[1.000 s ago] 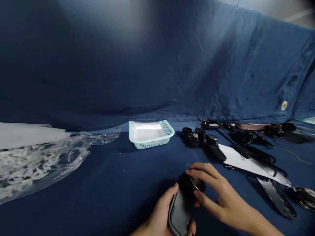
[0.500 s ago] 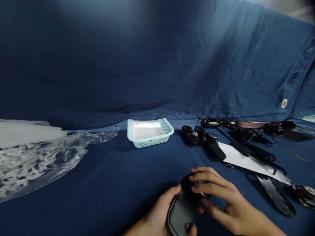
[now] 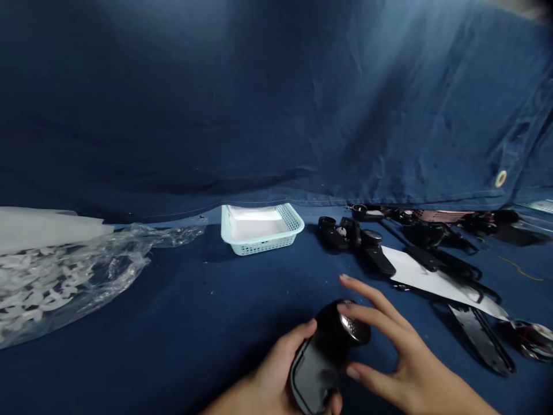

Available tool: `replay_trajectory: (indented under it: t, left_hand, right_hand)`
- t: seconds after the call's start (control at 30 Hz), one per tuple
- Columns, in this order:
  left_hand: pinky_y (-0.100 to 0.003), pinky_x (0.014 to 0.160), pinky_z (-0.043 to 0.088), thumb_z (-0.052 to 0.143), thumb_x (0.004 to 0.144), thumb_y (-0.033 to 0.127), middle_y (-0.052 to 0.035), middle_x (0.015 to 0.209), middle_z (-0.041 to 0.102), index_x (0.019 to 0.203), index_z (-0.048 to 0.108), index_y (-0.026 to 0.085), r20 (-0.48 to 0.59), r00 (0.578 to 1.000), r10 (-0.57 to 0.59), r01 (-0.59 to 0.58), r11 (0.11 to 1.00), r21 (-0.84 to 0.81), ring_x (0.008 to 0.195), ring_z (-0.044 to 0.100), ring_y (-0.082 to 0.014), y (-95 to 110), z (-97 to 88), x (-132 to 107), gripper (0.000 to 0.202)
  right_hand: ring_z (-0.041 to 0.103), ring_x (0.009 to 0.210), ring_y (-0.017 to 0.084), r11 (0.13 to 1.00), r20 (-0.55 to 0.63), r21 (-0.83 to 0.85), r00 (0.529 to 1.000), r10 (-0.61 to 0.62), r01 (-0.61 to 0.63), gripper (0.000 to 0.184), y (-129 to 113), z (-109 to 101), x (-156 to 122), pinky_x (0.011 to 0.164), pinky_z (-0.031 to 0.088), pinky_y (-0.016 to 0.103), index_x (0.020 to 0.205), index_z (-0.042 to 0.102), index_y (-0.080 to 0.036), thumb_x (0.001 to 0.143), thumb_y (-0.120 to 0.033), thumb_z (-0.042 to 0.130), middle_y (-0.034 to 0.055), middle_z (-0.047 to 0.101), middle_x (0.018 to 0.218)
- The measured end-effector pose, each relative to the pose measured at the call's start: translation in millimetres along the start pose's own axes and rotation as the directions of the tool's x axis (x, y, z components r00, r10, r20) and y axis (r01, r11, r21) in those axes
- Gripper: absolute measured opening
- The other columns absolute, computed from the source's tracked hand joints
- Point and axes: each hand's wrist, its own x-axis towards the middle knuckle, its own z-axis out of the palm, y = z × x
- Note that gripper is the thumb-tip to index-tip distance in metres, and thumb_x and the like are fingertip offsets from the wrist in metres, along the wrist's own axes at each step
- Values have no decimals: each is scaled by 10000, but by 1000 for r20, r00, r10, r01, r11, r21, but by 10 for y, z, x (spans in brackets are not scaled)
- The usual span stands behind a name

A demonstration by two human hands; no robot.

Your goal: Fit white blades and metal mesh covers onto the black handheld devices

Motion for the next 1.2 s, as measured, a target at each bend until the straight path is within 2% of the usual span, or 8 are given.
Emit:
replay_trajectory:
  t: [0.1, 0.23, 0.43, 0.6, 0.77, 0.9, 1.1, 1.2]
  left_hand:
    - [-200, 360, 341, 208, 867, 725, -101, 530, 648, 833, 636, 122, -24, 999, 30, -30, 1000, 3, 336, 536, -132, 3, 12, -18, 740]
    - [-211, 355, 340, 182, 861, 733, -113, 549, 650, 935, 637, 97, 34, 999, -14, 13, 1000, 27, 349, 535, -146, 11, 0, -31, 786]
    - [-218, 382, 391, 325, 813, 760, -79, 568, 634, 799, 601, 131, 61, 998, 16, -13, 999, -47, 399, 578, -148, 9, -35, 27, 687]
    - [-240, 455, 446, 376, 833, 683, -69, 655, 670, 823, 585, 147, 82, 997, 16, -8, 995, -97, 483, 649, -178, 2, -100, 78, 574]
    - [-214, 469, 430, 375, 827, 703, -103, 611, 650, 852, 607, 76, 69, 997, 17, -10, 995, -104, 492, 641, -165, -30, -101, 55, 669]
    - [-230, 459, 440, 399, 830, 692, -69, 601, 639, 818, 576, 127, 76, 997, 19, -10, 994, -110, 470, 635, -164, -21, -55, 44, 593]
    - [-193, 458, 429, 352, 836, 714, -108, 565, 654, 801, 582, 129, 61, 995, 73, -72, 997, -30, 430, 599, -134, -26, -41, 29, 629]
    - [-205, 403, 394, 290, 851, 728, -97, 579, 650, 828, 596, 133, 53, 996, 65, -66, 998, 14, 395, 573, -133, -23, -25, 11, 669]
  right_hand:
    - [407, 1310, 342, 992, -64, -84, 994, 90, -95, 696, 37, 66, 5, 1017, 460, 553, 1402, 335, -317, 812, -409, 694, 129, 304, 1442]
    - [513, 1169, 278, 983, -26, -112, 989, 145, -147, 469, 27, 45, 29, 959, 499, 509, 1338, 409, -322, 902, -369, 578, 106, 443, 1258]
    - [424, 1259, 254, 1000, 73, -12, 997, -15, 16, 366, -39, -61, 39, 1003, 478, 445, 1234, 498, -290, 883, -195, 539, 75, 454, 1327]
    - [469, 1245, 260, 988, -14, -36, 988, -151, 150, 196, -20, -12, 43, 967, 517, 393, 1043, 596, -233, 873, -137, 578, 89, 572, 1228]
    - [509, 1234, 251, 959, -84, -65, 957, -279, 274, 360, -8, -4, 29, 995, 510, 380, 1145, 580, -203, 832, -29, 540, 102, 598, 1211]
    - [486, 1270, 220, 945, -96, -86, 942, -323, 315, 467, -25, 4, 3, 1094, 425, 380, 1202, 533, -201, 786, 5, 478, 94, 524, 1311]
    - [265, 1407, 367, 982, -80, -162, 990, -112, 98, 617, -7, 101, -22, 1057, 431, 527, 1409, 367, -202, 849, -324, 599, 134, 130, 1566]
    - [413, 1291, 374, 979, -170, -204, 984, -47, 12, 673, 24, 134, -19, 961, 489, 544, 1412, 372, -217, 836, -442, 638, 170, 340, 1439]
